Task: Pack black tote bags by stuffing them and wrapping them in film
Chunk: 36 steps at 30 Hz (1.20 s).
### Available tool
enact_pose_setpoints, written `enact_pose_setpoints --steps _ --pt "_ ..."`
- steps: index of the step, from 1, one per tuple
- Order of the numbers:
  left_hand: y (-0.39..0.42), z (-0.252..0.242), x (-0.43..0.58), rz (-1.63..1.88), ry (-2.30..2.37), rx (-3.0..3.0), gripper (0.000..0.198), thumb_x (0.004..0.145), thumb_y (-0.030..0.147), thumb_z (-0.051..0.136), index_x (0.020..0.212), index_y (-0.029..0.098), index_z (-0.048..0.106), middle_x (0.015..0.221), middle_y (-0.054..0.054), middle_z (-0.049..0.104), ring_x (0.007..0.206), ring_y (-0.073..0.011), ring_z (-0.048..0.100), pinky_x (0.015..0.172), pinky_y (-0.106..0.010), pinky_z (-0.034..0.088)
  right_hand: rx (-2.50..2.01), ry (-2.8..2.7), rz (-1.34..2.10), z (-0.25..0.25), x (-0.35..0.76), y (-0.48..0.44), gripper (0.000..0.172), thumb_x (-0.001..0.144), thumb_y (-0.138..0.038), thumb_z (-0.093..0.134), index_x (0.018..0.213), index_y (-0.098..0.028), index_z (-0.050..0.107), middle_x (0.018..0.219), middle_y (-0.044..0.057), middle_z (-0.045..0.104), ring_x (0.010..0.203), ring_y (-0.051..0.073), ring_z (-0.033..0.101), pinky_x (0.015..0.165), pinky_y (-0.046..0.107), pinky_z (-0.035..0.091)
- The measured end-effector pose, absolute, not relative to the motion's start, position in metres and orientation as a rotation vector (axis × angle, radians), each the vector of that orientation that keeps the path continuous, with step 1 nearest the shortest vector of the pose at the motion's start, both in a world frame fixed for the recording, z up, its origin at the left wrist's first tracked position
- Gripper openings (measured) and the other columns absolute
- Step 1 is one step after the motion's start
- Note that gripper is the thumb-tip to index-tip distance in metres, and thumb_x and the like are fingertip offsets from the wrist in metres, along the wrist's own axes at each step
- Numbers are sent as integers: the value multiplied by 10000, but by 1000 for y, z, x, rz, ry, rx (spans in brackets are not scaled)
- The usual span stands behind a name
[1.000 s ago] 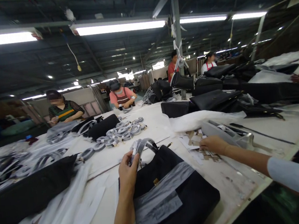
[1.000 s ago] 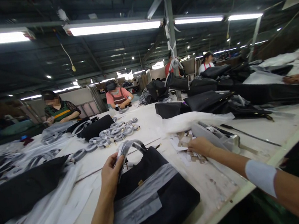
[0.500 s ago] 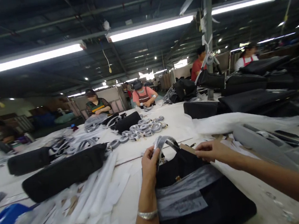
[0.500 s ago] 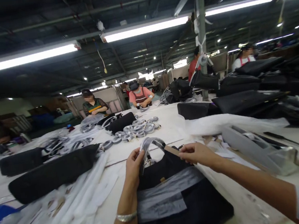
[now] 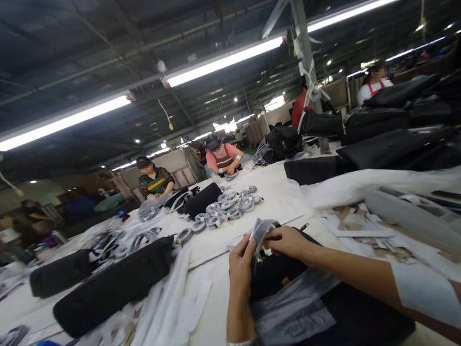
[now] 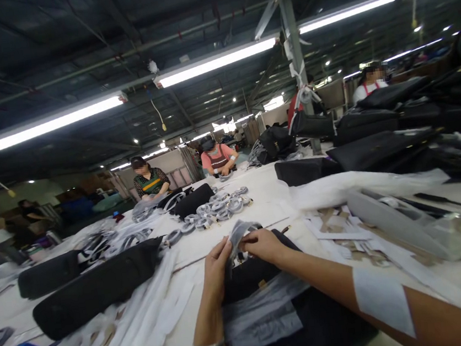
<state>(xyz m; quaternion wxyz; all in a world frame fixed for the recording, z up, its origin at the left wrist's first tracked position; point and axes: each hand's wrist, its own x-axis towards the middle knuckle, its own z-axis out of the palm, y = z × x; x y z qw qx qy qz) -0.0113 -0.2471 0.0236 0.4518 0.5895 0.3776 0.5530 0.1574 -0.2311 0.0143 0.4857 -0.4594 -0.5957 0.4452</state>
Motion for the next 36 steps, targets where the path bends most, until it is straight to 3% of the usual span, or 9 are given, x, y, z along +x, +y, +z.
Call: enact_pose_setpoints --steps 4,8,14,17,22,25,31,36 --pt "-246 19 -10 1332 986 1580 406 828 439 696 1148 192 724 1203 -73 705 1225 -306 583 1111 -465 368 -1039 -1305 1131 7 143 -228 207 607 -347 740 719 -177 776 645 27 686 644 173 585 645 290 464" --pt "-245 16 -10 1309 1003 1682 404 871 419 646 1197 186 697 1237 -71 688 1210 -293 596 1092 -451 401 -921 -1200 1288 4 141 -234 329 655 -415 709 874 -179 779 873 68 740 852 222 635 774 325 495" --pt "-241 9 -12 1316 1085 1758 358 888 374 618 1194 208 699 1241 -49 687 1212 -273 597 1094 -426 405 -696 -1180 1505 1 150 -244 396 730 -413 712 1066 -206 748 1133 74 705 1067 248 613 951 370 464" --pt "-240 5 -10 1304 1126 1784 331 900 374 596 1166 217 714 1211 -46 705 1182 -262 616 1065 -401 432 -725 -1128 1531 -10 151 -241 424 752 -489 742 1064 -202 754 1085 78 715 1039 244 617 933 367 466" --pt "-245 6 1 1235 1271 2033 333 963 385 477 1143 249 722 1045 -54 744 991 -250 661 904 -377 497 -804 -1098 1399 -31 151 -233 451 709 -518 789 975 -154 781 838 57 719 818 210 619 764 329 499" --pt "-250 4 6 1175 1366 2183 364 985 358 421 1212 242 680 1049 -77 721 994 -263 638 913 -394 483 -830 -1019 1388 -33 152 -233 443 688 -514 809 938 -149 789 809 49 720 726 177 600 680 293 499" --pt "-253 -12 7 1097 1423 2396 553 883 281 606 1420 230 485 1275 -130 623 1181 -321 547 1067 -482 393 -730 -944 1567 -27 156 -237 381 730 -465 799 997 -194 785 984 63 746 952 225 655 874 301 523" --pt "-248 -16 9 1057 1506 2525 474 923 224 543 1392 188 482 1244 -136 635 1143 -304 572 1045 -506 415 -796 -973 1502 -31 155 -236 403 752 -472 784 1029 -179 775 1000 68 747 950 221 656 834 291 533"
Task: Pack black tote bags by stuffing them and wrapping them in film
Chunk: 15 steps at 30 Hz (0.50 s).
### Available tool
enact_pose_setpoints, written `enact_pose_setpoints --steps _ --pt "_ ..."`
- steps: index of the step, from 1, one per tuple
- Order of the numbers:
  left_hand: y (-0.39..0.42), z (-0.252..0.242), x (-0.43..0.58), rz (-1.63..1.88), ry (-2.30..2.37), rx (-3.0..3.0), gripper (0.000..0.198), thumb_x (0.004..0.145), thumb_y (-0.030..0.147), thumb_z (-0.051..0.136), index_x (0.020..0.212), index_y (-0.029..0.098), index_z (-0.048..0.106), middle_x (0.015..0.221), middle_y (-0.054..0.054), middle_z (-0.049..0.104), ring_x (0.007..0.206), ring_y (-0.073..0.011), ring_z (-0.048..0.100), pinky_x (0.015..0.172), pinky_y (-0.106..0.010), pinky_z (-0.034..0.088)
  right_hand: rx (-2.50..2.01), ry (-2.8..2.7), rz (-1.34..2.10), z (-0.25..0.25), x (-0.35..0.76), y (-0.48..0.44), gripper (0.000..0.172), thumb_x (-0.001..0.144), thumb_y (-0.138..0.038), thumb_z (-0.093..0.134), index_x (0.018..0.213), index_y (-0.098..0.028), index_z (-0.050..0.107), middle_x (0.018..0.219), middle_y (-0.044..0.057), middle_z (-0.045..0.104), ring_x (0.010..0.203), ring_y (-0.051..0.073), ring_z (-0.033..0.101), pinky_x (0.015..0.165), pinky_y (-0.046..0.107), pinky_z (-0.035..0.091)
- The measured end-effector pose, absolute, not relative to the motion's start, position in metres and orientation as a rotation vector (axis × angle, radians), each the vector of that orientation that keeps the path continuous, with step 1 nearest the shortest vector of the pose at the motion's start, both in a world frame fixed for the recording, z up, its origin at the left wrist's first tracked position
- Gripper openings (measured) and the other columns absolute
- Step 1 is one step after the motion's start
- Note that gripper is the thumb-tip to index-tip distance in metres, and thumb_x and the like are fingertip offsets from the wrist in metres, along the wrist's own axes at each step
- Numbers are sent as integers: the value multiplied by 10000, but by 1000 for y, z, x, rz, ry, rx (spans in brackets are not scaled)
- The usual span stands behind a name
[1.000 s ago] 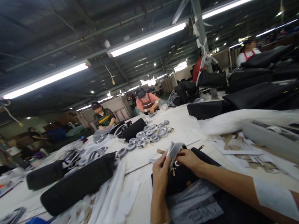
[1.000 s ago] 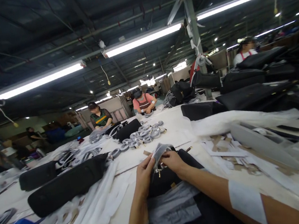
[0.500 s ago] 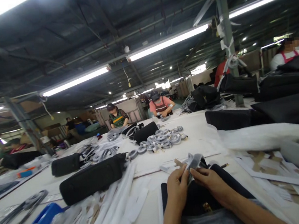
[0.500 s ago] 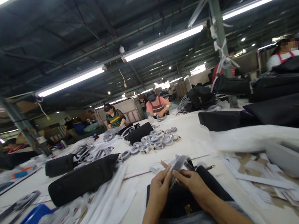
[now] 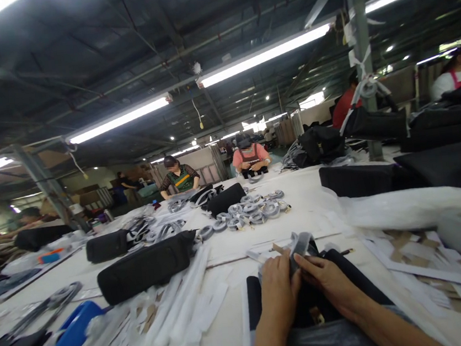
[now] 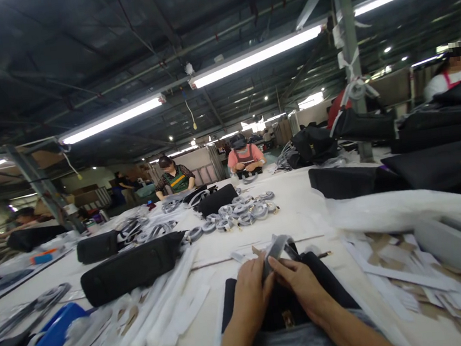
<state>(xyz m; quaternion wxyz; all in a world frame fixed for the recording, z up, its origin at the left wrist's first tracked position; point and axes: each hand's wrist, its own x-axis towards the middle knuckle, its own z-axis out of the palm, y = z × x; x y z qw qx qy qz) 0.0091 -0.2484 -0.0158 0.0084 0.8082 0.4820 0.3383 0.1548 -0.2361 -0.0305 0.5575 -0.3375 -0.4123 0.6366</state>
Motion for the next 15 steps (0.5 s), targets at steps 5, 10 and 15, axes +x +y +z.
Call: enact_pose_setpoints --steps 5,10,15 --pt "-248 -9 11 1060 1580 2526 391 918 212 546 1309 196 550 1097 -116 669 1043 -280 606 957 -452 484 -690 -1005 1584 -29 154 -239 413 784 -428 770 1124 -195 737 1137 66 721 1089 222 632 981 307 486" --pt "-253 -6 12 1081 1518 2448 412 937 253 525 1347 215 535 1166 -116 656 1093 -288 584 995 -474 444 -783 -981 1541 -31 156 -238 448 754 -426 792 1124 -180 733 1146 78 721 1150 244 609 994 317 475" --pt "-258 -1 9 1233 1299 2096 721 856 301 653 1504 278 337 1282 -102 630 1188 -289 562 1059 -446 396 -735 -935 1564 -31 157 -239 412 744 -392 806 1099 -192 746 1102 71 738 1101 249 643 994 330 486"
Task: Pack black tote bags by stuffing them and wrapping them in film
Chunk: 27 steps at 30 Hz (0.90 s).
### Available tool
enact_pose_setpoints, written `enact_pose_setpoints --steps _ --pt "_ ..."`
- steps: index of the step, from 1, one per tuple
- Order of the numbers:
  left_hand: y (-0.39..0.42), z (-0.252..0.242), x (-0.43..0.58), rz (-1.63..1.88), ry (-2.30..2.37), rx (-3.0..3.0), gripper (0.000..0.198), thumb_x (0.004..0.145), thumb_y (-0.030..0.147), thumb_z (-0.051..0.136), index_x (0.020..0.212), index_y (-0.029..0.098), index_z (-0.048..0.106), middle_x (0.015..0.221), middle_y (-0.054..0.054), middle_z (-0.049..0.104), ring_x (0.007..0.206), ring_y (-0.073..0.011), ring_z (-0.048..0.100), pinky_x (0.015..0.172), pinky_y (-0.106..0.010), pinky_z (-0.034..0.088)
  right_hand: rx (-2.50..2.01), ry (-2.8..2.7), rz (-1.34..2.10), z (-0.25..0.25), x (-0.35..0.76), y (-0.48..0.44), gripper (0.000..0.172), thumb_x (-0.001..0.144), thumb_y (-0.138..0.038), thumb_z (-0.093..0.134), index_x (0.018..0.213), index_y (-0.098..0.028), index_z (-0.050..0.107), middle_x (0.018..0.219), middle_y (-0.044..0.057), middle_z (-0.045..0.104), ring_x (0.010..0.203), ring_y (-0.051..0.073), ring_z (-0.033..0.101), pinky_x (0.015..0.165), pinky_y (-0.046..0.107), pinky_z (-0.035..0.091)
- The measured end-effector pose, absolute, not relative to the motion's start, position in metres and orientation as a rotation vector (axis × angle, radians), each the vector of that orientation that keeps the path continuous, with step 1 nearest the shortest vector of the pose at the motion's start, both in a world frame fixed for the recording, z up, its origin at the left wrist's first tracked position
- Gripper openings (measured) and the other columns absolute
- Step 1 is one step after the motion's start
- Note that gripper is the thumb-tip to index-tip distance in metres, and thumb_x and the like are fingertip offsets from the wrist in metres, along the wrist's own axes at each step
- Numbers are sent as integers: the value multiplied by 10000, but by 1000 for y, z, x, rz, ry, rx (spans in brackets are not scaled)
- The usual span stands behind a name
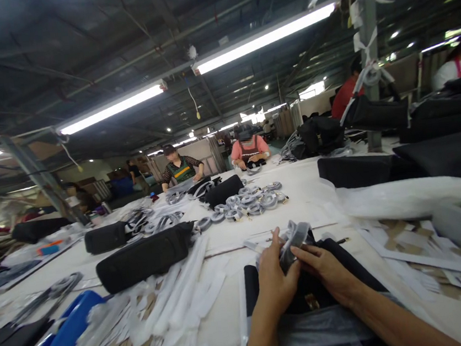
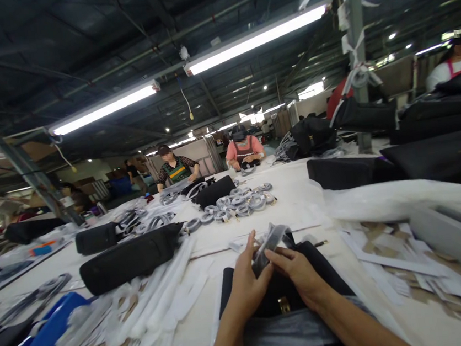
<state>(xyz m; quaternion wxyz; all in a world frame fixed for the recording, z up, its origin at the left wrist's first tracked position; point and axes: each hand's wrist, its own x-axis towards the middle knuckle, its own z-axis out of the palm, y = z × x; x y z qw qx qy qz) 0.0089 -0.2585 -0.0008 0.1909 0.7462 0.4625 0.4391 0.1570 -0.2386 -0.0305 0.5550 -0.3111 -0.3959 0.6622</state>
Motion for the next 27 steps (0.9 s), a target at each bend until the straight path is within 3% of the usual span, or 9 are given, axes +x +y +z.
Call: enact_pose_setpoints --steps 3,8,12,17,20,24,27 --pt "-256 3 7 1327 1210 1732 976 823 359 711 1565 245 88 1199 -96 680 1124 -255 620 1037 -400 422 -721 -975 1560 -29 157 -240 399 762 -392 792 1104 -191 746 1084 70 743 1065 253 660 998 349 487" --pt "-249 4 4 1371 1174 1468 1082 733 354 799 1556 157 123 1009 -89 737 962 -242 684 919 -342 480 -687 -1098 1557 -28 156 -242 391 821 -409 735 1152 -201 728 1103 62 739 1068 243 657 1016 347 468" --pt "-248 3 1 1390 1164 1434 891 723 354 799 1473 123 375 943 -91 742 928 -249 688 882 -341 497 -742 -1151 1497 -32 155 -239 416 806 -430 746 1149 -195 730 1082 69 743 1055 249 656 988 348 476" --pt "-250 4 5 1468 1165 1491 444 717 288 779 1122 132 685 958 -95 749 926 -257 683 864 -359 515 -782 -1080 1495 -33 153 -240 463 751 -445 788 1121 -172 737 992 81 753 966 256 675 934 374 511" --pt "-248 3 5 1523 1190 1551 255 750 288 742 966 153 743 928 -81 753 912 -251 678 888 -374 511 -690 -992 1544 -26 153 -245 445 727 -451 804 1068 -170 751 1021 87 747 989 257 674 959 376 515" --pt "-245 2 -1 1554 1211 1519 261 787 322 715 992 166 751 998 -86 755 979 -255 675 942 -387 495 -506 -836 1683 -24 155 -248 425 789 -525 726 1048 -190 756 1116 97 723 1082 271 653 1037 410 485" --pt "-245 3 -3 1557 1208 1510 264 789 335 720 989 165 750 989 -83 756 971 -251 678 932 -380 502 -497 -869 1708 -28 155 -246 367 763 -429 787 1037 -186 758 1108 86 726 1093 246 648 1078 379 456"
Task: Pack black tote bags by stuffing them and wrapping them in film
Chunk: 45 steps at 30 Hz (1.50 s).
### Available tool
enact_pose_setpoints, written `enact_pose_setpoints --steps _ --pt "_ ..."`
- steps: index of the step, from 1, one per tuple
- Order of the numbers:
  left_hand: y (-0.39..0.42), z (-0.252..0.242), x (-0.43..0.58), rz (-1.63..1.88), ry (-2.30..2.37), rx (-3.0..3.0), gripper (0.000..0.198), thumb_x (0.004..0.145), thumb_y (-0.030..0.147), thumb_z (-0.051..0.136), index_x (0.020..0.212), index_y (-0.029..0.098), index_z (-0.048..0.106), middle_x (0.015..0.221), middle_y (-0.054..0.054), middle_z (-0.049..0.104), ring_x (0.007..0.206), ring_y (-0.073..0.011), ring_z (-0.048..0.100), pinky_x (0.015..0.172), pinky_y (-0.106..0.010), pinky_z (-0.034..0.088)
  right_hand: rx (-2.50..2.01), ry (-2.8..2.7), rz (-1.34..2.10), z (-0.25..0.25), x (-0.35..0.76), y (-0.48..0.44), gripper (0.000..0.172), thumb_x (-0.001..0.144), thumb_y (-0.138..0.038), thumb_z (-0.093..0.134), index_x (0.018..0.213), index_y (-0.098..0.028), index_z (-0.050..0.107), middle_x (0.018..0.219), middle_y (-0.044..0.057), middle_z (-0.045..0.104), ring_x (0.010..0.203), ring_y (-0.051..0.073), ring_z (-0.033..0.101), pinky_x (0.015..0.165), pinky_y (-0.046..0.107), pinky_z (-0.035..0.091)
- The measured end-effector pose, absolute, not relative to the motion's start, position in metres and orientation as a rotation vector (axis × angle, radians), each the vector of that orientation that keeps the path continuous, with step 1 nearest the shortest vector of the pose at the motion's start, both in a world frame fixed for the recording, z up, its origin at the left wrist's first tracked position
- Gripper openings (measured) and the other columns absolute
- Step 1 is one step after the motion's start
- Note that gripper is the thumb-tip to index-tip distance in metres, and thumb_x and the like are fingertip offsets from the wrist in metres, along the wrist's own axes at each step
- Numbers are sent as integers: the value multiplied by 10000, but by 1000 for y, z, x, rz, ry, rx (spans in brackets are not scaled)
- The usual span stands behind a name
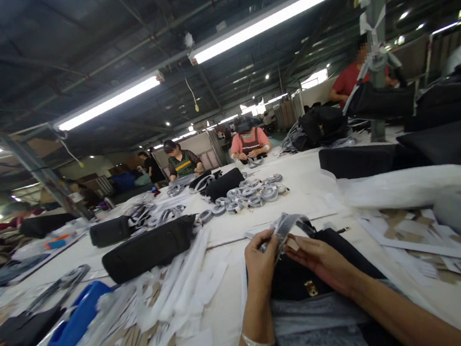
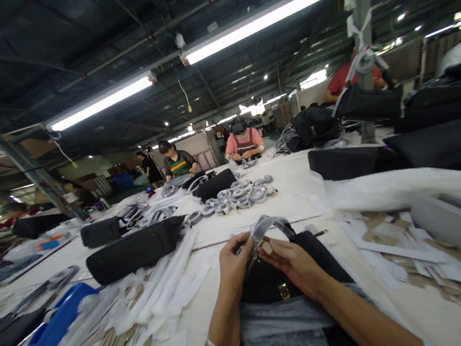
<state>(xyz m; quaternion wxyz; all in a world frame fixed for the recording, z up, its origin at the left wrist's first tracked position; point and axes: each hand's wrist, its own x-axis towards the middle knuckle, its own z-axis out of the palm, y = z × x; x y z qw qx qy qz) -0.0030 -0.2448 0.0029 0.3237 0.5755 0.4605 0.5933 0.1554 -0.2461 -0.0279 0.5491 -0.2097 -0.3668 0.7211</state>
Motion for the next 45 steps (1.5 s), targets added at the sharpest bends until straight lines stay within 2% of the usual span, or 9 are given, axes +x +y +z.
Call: enact_pose_setpoints --steps 9,15,18,21,26,32,36,39,45 --pt "-250 10 -2 1554 1176 1501 247 797 330 717 975 161 736 986 -82 744 974 -245 665 929 -369 486 -480 -753 1809 -31 155 -244 340 709 -377 843 986 -196 765 1063 58 746 997 188 683 999 305 515" --pt "-250 10 -5 1568 1148 1499 233 806 327 708 957 149 718 957 -77 732 959 -237 654 909 -350 481 -401 -709 1940 -29 161 -242 273 804 -342 732 1046 -218 744 1200 57 704 1142 237 633 1033 400 488" --pt "-250 9 -4 1556 1134 1531 216 817 309 694 963 150 713 954 -70 729 948 -227 652 900 -339 481 -518 -774 1880 -29 160 -242 304 753 -290 769 1047 -218 745 1186 61 708 1123 220 638 918 297 536" --pt "-251 9 -1 1555 1137 1550 199 810 288 693 953 151 713 944 -65 730 935 -222 655 897 -341 484 -582 -852 1753 -32 157 -243 361 713 -251 830 1062 -216 749 1113 47 729 976 149 670 802 180 535" --pt "-253 8 2 1557 1177 1556 255 768 253 719 1003 155 703 968 -70 732 944 -220 667 903 -349 491 -596 -883 1650 -34 151 -244 290 751 -314 824 1023 -232 769 1040 23 738 913 117 660 825 160 525" --pt "-251 5 6 1557 1262 1567 237 750 216 717 980 161 704 918 -63 745 871 -210 690 847 -337 521 -696 -971 1557 -30 146 -246 398 741 -399 820 1095 -233 742 1133 34 711 1041 168 623 863 200 510" --pt "-253 3 13 1590 1349 1633 118 769 221 696 873 173 724 858 -39 750 840 -198 695 839 -322 522 -802 -997 1401 -34 144 -242 404 706 -450 827 1019 -208 744 1007 30 718 913 170 625 739 217 520" --pt "-258 4 17 1600 1381 1694 129 813 228 651 895 192 744 883 -29 762 874 -196 703 864 -323 524 -860 -1026 1295 -36 144 -240 407 689 -486 819 951 -187 736 877 21 707 769 151 605 627 223 496" --pt "-262 1 22 1556 1536 1872 184 848 215 642 991 243 753 971 -13 772 932 -199 713 882 -335 537 -882 -1006 1232 -33 144 -241 427 639 -498 835 893 -180 706 872 39 718 836 205 650 692 270 524"
